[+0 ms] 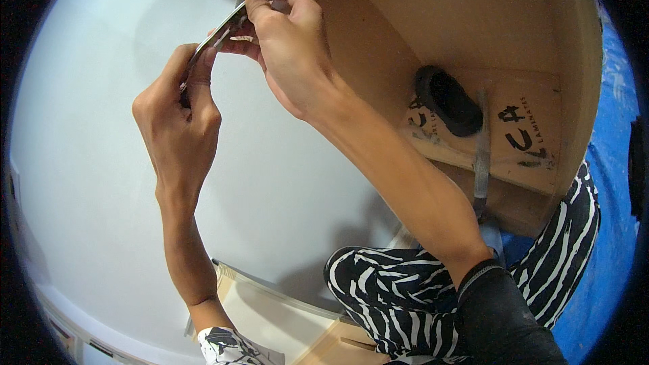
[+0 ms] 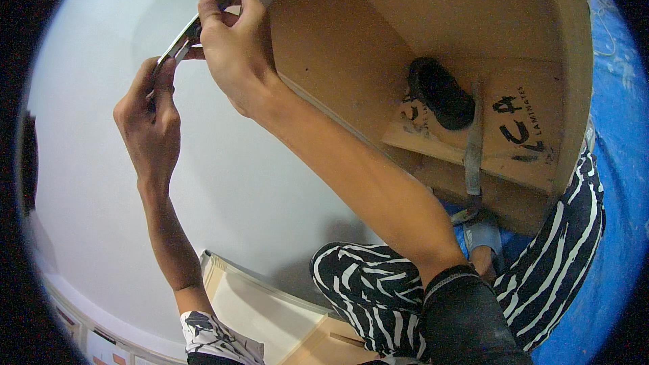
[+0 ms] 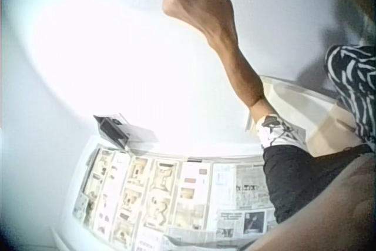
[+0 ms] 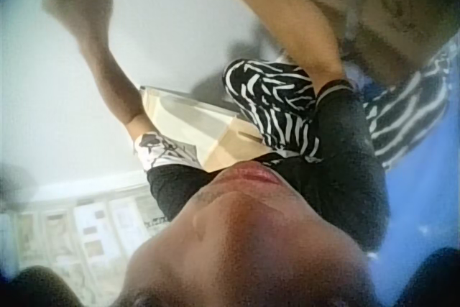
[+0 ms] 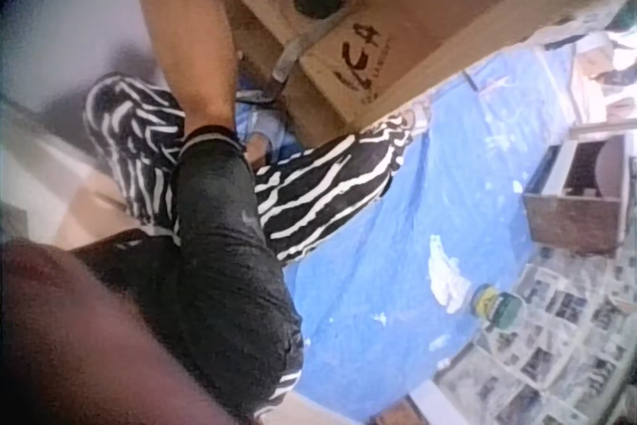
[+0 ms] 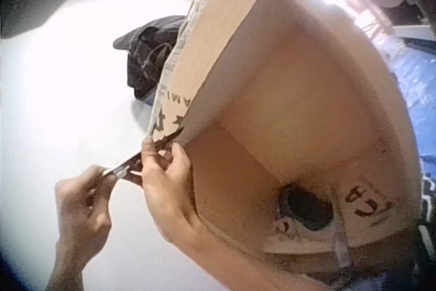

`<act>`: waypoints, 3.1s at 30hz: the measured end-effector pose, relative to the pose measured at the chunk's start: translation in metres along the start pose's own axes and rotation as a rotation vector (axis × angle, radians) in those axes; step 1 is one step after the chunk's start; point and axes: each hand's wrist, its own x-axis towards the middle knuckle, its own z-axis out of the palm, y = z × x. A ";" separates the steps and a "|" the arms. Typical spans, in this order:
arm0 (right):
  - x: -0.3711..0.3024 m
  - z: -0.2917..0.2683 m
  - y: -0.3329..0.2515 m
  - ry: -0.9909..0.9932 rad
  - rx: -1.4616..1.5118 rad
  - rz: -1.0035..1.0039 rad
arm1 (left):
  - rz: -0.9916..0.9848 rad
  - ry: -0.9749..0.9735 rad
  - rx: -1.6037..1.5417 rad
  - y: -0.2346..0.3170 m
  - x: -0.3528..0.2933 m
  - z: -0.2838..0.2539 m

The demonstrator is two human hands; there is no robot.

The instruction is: The person trims the excess laminate from the edge of a wooden cabinet shelf using a small blade and then peels away the protective film from the laminate surface.

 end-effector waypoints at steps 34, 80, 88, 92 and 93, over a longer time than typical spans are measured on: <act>-0.004 -0.009 -0.011 -0.061 -0.007 0.096 | -0.027 0.038 0.065 0.018 -0.008 0.004; 0.148 -0.120 -0.026 -0.757 -1.311 -1.432 | 0.168 0.714 -0.427 -0.104 0.039 0.192; 0.140 -0.118 -0.022 -0.684 -1.408 -1.394 | 0.088 0.780 -0.435 -0.112 0.032 0.203; 0.146 -0.121 -0.005 -0.846 -1.473 -1.446 | 0.086 0.749 -0.516 -0.108 0.031 0.198; 0.146 -0.123 -0.004 -0.836 -1.480 -1.413 | 0.059 0.726 -0.536 -0.105 0.030 0.194</act>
